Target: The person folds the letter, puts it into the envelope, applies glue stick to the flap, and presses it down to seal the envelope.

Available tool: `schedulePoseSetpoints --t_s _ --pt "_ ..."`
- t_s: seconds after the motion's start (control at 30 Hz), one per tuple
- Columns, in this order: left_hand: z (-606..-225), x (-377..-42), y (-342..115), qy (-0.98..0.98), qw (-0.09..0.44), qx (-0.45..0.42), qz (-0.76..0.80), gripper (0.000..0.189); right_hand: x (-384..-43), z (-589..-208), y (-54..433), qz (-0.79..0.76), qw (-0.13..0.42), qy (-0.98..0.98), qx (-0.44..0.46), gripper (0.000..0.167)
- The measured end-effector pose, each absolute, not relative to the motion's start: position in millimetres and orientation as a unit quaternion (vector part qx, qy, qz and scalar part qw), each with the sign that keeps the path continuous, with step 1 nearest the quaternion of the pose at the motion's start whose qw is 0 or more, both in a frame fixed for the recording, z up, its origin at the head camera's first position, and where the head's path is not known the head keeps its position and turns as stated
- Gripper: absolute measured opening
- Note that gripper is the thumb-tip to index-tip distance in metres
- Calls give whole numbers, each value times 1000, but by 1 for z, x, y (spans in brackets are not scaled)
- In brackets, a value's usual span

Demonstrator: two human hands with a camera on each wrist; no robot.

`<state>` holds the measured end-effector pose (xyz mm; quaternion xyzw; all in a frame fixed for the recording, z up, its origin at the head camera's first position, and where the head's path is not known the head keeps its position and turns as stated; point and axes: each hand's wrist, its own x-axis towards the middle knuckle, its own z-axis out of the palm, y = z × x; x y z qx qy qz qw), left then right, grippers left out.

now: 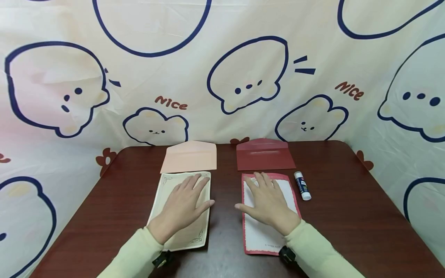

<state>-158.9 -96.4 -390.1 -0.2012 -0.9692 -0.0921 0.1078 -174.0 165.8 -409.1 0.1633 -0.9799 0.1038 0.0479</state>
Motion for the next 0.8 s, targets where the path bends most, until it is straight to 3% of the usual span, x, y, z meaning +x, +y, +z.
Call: schedulePoseSetpoints --t_s 0.3,0.8 --pt "-390 -163 -88 -962 101 -232 -101 55 -174 -416 176 96 53 -977 181 88" --pt "-377 -170 -68 -963 51 -246 -100 54 -177 -404 202 79 41 -981 174 83"
